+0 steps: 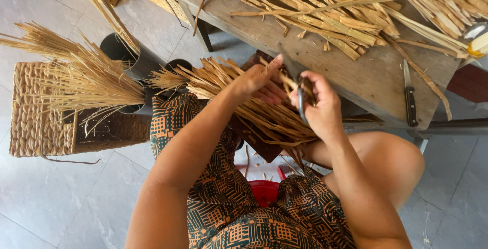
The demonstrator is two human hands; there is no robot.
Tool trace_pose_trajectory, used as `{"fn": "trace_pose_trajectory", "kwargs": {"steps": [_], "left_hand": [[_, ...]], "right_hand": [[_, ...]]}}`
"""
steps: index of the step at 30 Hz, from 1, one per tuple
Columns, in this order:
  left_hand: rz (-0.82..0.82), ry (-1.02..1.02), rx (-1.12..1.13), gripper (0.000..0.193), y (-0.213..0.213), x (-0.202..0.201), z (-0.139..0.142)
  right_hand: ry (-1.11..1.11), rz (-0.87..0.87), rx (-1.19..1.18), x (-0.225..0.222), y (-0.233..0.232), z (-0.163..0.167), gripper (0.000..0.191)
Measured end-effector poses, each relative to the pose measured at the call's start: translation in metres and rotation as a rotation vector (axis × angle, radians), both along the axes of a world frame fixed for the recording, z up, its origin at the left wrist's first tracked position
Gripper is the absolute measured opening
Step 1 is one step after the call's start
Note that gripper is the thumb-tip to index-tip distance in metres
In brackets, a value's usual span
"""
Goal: The person sits on the floor and trims dried grass stalks with scissors, cutting off ends and unwanted sections one stalk at a time. They place trimmed stalks onto a pile on the bench and set aside cut pieces, working through a bundle of stalks.
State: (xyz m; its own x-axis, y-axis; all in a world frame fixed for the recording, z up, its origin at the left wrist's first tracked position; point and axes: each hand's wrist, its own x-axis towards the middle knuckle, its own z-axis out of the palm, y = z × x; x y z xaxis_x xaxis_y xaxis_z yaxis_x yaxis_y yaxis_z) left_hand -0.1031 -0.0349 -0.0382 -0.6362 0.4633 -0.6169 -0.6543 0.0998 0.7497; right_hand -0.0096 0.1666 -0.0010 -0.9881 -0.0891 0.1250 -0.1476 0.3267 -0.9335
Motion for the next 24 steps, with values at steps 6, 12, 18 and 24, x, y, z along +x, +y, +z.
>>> {"fn": "trace_pose_trajectory", "kwargs": {"steps": [6,12,18,24], "left_hand": [[0.496,0.134,0.492,0.048,0.018,0.001,-0.007],[0.627,0.502,0.567,0.041,-0.004,0.008,0.034],[0.496,0.602,0.423,0.040,-0.022,0.021,0.073],[0.302,0.603,0.322,0.039,-0.025,0.024,0.074]], "right_hand": [[-0.009,0.187,0.053,0.019,-0.018,0.013,0.042],[-0.044,0.392,0.100,0.026,-0.029,0.022,0.045],[0.002,0.382,0.170,0.016,-0.014,0.027,0.052],[-0.013,0.130,-0.123,0.003,0.026,0.039,0.062]]}}
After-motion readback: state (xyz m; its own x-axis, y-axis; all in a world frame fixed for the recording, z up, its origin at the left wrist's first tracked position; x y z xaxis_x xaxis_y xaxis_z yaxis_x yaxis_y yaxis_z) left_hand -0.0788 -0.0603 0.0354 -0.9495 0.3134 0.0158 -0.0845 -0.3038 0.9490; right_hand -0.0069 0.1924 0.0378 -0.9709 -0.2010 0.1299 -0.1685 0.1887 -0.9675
